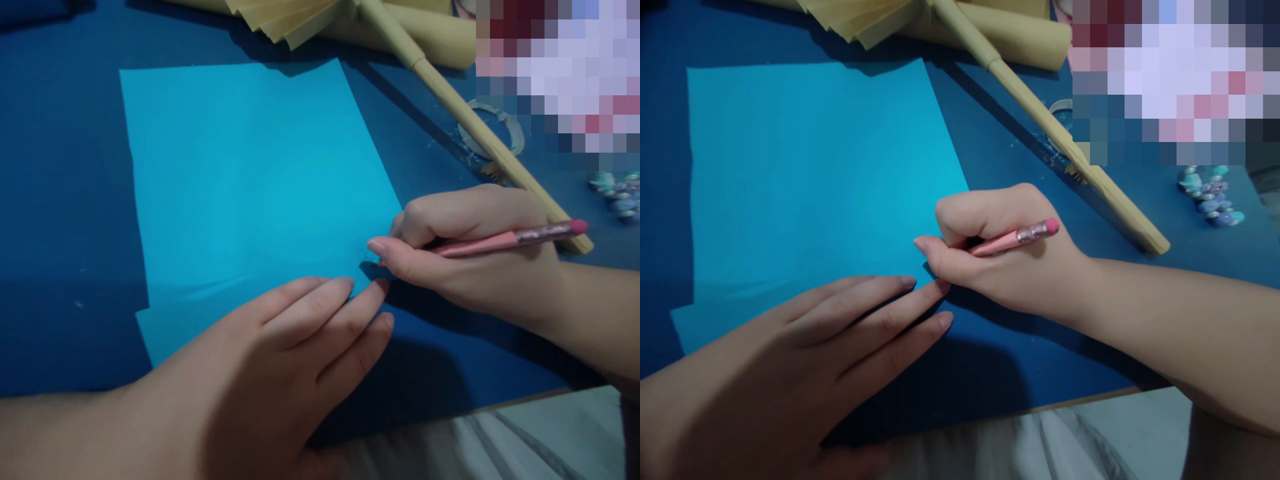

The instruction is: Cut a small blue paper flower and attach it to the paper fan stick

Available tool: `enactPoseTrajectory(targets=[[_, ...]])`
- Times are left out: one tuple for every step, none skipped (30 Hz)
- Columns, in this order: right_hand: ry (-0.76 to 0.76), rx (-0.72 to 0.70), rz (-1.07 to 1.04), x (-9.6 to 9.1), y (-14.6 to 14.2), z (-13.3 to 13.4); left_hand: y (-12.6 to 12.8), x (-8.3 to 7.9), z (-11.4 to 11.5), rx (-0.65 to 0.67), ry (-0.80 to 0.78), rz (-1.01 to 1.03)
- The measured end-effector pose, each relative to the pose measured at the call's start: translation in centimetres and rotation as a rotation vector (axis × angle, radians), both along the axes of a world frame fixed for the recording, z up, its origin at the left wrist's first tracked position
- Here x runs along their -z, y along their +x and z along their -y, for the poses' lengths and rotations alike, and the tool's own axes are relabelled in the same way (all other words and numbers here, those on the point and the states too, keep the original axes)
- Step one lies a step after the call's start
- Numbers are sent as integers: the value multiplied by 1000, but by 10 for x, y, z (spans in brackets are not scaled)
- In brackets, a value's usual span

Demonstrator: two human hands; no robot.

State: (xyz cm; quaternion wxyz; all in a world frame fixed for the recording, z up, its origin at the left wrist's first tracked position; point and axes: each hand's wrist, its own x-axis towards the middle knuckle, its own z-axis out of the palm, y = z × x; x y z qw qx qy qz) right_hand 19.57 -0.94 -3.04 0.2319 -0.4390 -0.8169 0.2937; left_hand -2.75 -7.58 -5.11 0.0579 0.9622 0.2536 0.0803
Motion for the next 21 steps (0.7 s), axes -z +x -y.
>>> enactPoseTrajectory(targets=[[6,10,-25,1,1,0,0,0,0,-4,0,2],[21,25,-63,2,1,1,0,0,0,-3,-2,4],[43,40,-106,2,2,2,-1,0,0,2,-6,7],[63,55,-136,2,2,2,0,0,0,2,-10,6],[71,61,-140,2,2,3,0,1,0,3,-13,3],[66,58,-118,1,2,4,0,1,0,2,-15,0],[52,47,-80,0,1,4,0,1,0,-1,-18,0],[35,39,-39,-1,1,4,1,1,0,-4,-22,4],[23,30,-7,-1,0,4,1,1,0,-3,-29,1],[19,26,12,-2,-1,4,1,0,0,5,-37,-4],[24,25,17,-2,-1,4,1,0,0,11,-40,-11],[31,26,20,-3,-2,4,1,-1,1,12,-38,-23],[34,28,27,-2,-2,4,1,-1,1,12,-32,-37],[33,31,37,-2,-2,4,1,-2,2,16,-19,-46],[36,31,39,-2,-2,4,1,-2,3,16,-8,-47],[38,33,41,-2,-2,3,1,-2,3,16,1,-43],[39,32,40,-1,-2,3,2,-2,3,18,8,-40],[36,31,40,-2,-3,3,2,-1,3,18,13,-36],[30,25,39,-2,-3,3,2,-1,3,16,16,-36],[18,20,38,-2,-3,2,2,0,3,15,16,-40],[4,16,41,-3,-4,2,2,0,3,17,15,-44]])
